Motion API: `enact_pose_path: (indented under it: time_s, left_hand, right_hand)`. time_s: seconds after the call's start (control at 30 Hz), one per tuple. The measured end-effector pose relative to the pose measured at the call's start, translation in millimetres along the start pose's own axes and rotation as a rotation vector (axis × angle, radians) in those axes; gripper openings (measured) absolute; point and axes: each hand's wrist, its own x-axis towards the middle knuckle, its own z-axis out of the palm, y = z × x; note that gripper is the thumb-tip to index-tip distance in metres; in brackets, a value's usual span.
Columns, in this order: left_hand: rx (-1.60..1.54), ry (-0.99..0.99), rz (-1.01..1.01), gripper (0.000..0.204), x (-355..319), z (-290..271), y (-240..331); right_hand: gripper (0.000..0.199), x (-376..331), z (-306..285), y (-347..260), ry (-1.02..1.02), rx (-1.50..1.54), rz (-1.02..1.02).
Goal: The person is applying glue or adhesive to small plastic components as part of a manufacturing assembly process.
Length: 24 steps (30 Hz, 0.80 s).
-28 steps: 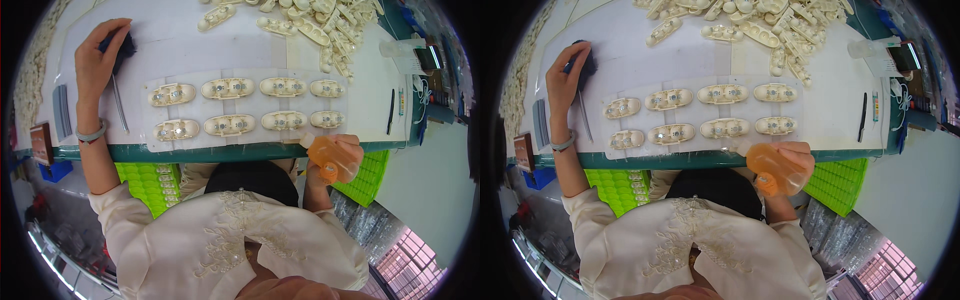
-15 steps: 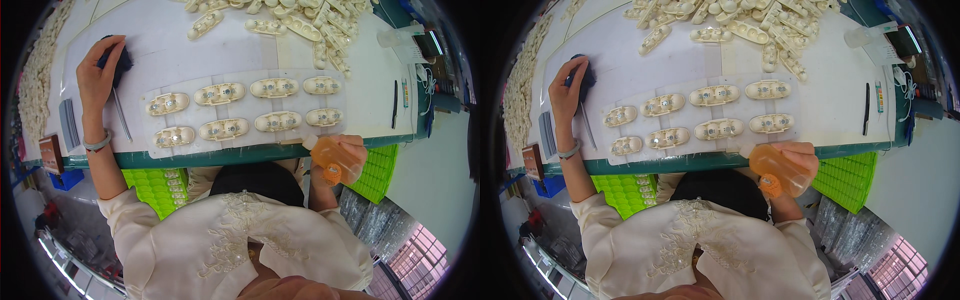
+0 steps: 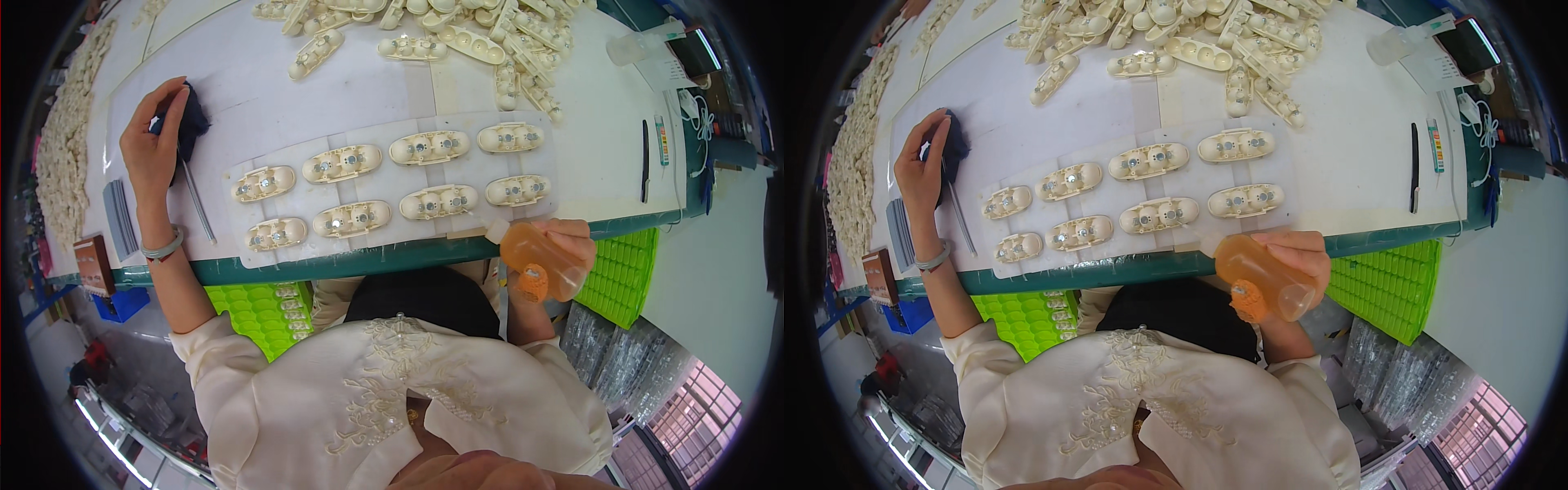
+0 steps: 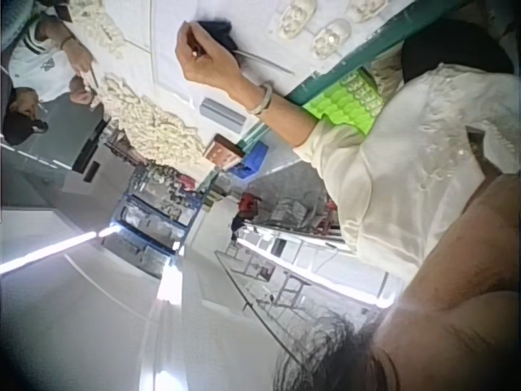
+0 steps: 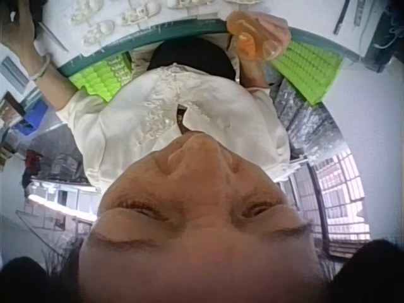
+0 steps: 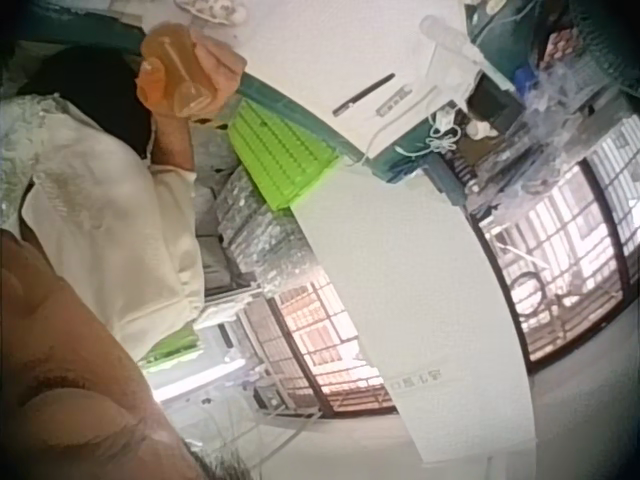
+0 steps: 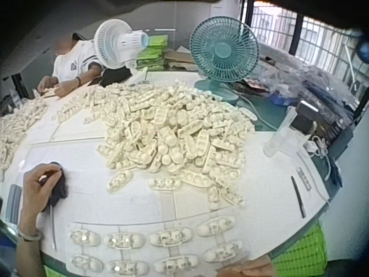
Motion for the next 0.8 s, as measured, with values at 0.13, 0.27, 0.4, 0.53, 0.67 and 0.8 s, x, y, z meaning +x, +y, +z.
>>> enact_pose_path:
  time_s: [0.13, 0.27, 0.4, 0.53, 0.67, 0.8]
  left_hand:
    - [-0.004, 0.003, -0.005, 0.019, -1, 1, -1]
    - [-0.01, -0.002, -0.021, 0.019, -1, 1, 0]
    - [0.0, -0.006, -0.023, 0.019, 0, 0, 0]
    - [0.015, -0.008, -0.027, 0.019, 0, 0, 0]
    - [0.018, -0.003, -0.006, 0.019, 0, 1, -2]
    - [0.009, -0.005, 0.0, 0.019, 1, 1, -5]
  right_hand:
    - [0.044, 0, -1, 3, 0.006, -0.148, -0.028]
    - [0.045, 1, -1, 3, -0.008, -0.156, -0.04]
    - [0.046, 1, 1, 1, -0.022, -0.169, -0.024]
    - [0.045, 0, 0, 2, 0.011, -0.103, -0.008]
    - [0.038, 4, -9, 5, 0.076, -0.151, -0.03]
    - [0.026, 11, -17, 7, 0.203, -0.113, -0.052]
